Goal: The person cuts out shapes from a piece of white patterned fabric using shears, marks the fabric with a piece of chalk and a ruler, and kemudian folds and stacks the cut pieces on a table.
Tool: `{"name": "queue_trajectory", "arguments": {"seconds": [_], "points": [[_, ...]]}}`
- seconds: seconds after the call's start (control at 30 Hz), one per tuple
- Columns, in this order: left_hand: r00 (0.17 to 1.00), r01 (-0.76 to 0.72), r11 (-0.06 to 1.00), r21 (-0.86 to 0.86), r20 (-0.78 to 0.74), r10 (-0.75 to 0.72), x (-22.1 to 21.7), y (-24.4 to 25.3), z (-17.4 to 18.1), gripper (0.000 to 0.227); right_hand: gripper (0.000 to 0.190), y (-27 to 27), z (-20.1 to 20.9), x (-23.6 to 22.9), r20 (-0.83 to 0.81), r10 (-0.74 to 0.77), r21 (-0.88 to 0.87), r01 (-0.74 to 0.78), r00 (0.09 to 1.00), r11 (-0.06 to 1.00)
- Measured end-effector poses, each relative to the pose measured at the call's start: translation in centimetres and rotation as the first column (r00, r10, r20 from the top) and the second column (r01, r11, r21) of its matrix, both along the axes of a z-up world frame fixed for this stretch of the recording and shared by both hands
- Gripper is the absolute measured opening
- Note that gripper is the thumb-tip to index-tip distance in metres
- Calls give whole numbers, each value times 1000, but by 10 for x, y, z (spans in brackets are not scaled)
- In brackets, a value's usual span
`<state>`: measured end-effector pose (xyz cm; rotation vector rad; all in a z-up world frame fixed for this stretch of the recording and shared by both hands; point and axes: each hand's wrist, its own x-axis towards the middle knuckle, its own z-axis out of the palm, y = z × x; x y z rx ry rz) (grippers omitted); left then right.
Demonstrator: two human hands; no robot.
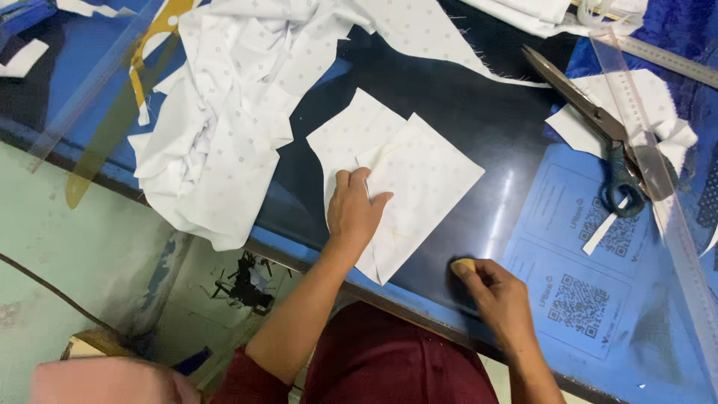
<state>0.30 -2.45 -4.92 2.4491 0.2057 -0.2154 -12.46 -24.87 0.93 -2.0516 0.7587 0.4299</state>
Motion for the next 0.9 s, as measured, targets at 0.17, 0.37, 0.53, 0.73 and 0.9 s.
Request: {"name": "queue_trajectory", "arguments": {"seconds": [0.17, 0.37, 0.53, 0.73, 0.9], "points": [[988, 41, 999, -4, 148, -40, 2, 5, -31, 24, 30, -53, -18, -6, 40, -81, -123, 86, 996, 989], [969, 143, 971, -194, 228, -97, -11, -19, 2, 15, 28, -140, -21, -34, 143, -352, -140, 371, 925, 918], [966, 157, 906, -393, 251, -58, -39, -52, -11, 19, 43, -186, -37, -54, 109, -313, -329, 331, 944, 884], [899, 382, 757, -531, 403, -171, -71, -101, -6, 25, 39, -209, -66, -62, 93, -247, -407, 263, 965, 875], [908, 379, 629, -679, 141, -395, -92, -138, 34, 15, 41, -232, -131, -77, 385, -59, -668, 322, 921, 671]]}}
